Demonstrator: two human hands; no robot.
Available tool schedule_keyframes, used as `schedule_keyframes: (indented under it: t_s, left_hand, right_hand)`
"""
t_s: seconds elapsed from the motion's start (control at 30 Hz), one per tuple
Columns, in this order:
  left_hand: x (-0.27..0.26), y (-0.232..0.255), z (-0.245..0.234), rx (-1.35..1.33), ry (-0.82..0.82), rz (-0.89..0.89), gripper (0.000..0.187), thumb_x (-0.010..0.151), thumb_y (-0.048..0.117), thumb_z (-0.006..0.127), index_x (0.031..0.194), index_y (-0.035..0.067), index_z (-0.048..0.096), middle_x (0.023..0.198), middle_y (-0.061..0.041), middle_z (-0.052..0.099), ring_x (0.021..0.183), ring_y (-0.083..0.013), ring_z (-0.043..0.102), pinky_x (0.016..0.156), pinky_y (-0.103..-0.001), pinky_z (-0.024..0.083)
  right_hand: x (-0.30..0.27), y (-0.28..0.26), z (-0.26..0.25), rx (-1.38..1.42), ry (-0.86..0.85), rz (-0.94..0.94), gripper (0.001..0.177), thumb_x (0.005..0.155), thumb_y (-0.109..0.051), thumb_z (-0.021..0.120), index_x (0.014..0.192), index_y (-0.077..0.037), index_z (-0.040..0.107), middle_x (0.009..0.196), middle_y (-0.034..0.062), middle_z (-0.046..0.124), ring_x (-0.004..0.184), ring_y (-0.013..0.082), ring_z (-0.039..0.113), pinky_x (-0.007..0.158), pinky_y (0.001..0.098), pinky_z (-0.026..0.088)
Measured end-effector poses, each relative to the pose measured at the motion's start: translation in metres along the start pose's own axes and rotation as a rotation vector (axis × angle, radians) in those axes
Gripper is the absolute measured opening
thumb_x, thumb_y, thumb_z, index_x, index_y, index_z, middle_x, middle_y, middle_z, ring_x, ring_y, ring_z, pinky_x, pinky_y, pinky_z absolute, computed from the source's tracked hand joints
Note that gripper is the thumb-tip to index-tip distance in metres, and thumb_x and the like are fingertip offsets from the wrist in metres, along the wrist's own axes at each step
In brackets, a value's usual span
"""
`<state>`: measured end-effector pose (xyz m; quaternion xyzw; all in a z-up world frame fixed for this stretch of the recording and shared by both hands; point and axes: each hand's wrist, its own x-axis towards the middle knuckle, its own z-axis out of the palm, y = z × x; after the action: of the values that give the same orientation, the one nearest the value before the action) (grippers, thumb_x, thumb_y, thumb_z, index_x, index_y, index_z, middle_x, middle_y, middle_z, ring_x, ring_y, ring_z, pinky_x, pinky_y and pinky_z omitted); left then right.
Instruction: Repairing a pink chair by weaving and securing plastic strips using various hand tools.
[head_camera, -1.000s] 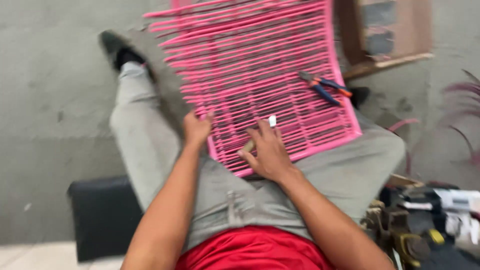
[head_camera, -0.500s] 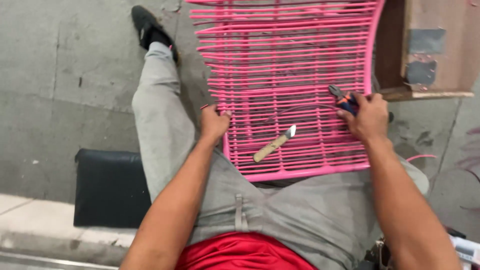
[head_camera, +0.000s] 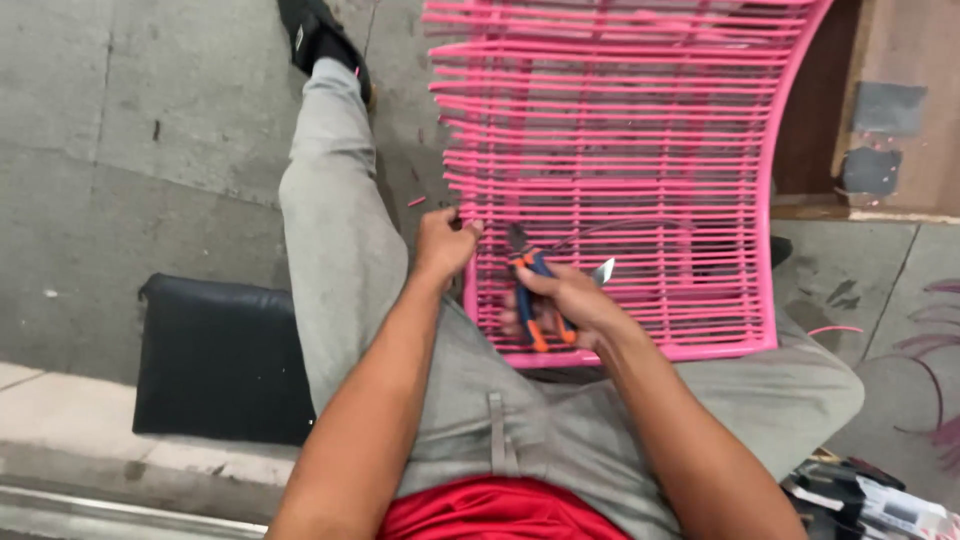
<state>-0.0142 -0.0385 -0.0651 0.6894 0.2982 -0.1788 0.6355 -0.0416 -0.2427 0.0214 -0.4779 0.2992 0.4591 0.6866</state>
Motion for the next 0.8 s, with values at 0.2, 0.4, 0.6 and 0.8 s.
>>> schedule_keyframes:
  t_s: [0.2, 0.4, 0.6, 0.8]
  left_hand:
    - [-0.003, 0.014, 0.000, 0.298, 0.084, 0.030, 0.025, 0.080, 0.020, 0.078, 0.102, 0.007, 0.079, 0.092, -0.015, 0.079, 0.088, -0.0266, 0.078, 0.080, -0.039, 0.058]
    - [-0.004, 0.018, -0.002, 0.294, 0.093, 0.047, 0.031, 0.079, 0.018, 0.078, 0.108, 0.005, 0.077, 0.096, -0.019, 0.078, 0.092, -0.0312, 0.077, 0.085, -0.040, 0.057]
    - [-0.007, 0.019, -0.005, 0.296, 0.071, 0.038, 0.037, 0.078, 0.017, 0.079, 0.113, 0.004, 0.074, 0.097, -0.019, 0.078, 0.092, -0.0298, 0.077, 0.085, -0.040, 0.058]
    - [-0.005, 0.021, -0.006, 0.256, 0.044, 0.026, 0.028, 0.079, 0.017, 0.077, 0.105, 0.005, 0.079, 0.091, -0.015, 0.080, 0.085, -0.0260, 0.078, 0.081, -0.039, 0.059]
  right_hand:
    - [0.013, -0.013, 0.012, 0.185, -0.277, 0.240, 0.031, 0.102, -0.025, 0.055, 0.122, -0.002, 0.058, 0.117, 0.0289, 0.071, 0.106, 0.0432, 0.071, 0.090, 0.0588, 0.060]
    - [0.020, -0.022, 0.006, 0.121, -0.305, 0.274, 0.032, 0.103, -0.026, 0.052, 0.125, -0.003, 0.058, 0.117, 0.0279, 0.070, 0.107, 0.0432, 0.071, 0.092, 0.0608, 0.059]
    - [0.025, -0.020, -0.008, 0.247, -0.405, 0.364, 0.049, 0.107, -0.041, 0.047, 0.132, 0.000, 0.058, 0.115, 0.0243, 0.070, 0.106, 0.0423, 0.071, 0.091, 0.0592, 0.058]
    - [0.028, -0.035, -0.009, 0.078, -0.277, 0.384, 0.052, 0.104, -0.044, 0.043, 0.123, 0.002, 0.059, 0.115, 0.0266, 0.072, 0.103, 0.0436, 0.073, 0.089, 0.0583, 0.059]
